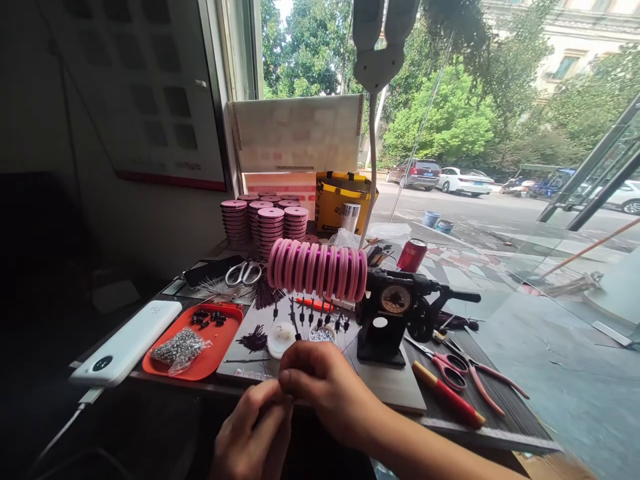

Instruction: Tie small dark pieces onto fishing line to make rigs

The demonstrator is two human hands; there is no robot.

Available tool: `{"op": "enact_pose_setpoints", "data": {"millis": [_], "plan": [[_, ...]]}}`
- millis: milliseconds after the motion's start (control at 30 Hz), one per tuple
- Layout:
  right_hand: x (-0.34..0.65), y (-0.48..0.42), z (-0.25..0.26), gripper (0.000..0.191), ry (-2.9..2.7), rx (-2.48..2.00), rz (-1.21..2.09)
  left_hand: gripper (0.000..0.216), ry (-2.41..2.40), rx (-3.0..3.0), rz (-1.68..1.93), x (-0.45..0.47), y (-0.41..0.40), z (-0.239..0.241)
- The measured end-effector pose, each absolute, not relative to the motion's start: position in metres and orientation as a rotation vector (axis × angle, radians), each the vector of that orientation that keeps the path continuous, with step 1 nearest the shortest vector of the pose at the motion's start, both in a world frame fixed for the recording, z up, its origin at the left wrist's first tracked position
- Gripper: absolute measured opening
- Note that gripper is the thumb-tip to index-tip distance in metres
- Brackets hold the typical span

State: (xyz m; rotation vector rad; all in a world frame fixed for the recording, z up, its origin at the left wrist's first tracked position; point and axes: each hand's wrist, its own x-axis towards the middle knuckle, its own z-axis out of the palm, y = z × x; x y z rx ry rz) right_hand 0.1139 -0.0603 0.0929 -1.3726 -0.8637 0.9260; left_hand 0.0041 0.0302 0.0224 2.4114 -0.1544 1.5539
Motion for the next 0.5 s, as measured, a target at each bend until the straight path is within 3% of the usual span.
{"op": "enact_pose_setpoints", "data": {"millis": [67,133,233,333,400,500], "plan": [[0.116,-0.061,0.093,0.025,-0.925,-1.421,0.912,0.023,-0.374,2.513,1.536,0.005,0.036,0.029],[0.116,-0.068,0.092,0.019,-1.068,-1.554,0.774,0.023,-0.386,2.444,1.257,0.005,0.039,0.041],[0.114,-0.084,0.088,0.009,-1.585,-1.689,0.305,0.014,0.109,1.834,0.512,0.006,0.04,0.059],[0.111,-0.096,0.082,0.025,-2.138,-1.656,-0.294,0.005,0.453,1.134,0.002,0.01,0.038,0.066],[0.11,-0.099,0.077,0.032,-2.275,-1.619,-0.586,0.004,0.517,0.978,-0.092,0.013,0.037,0.064],[0.111,-0.097,0.072,0.036,-2.318,-1.551,-0.693,0.007,0.56,0.919,-0.119,0.015,0.037,0.058]]}}
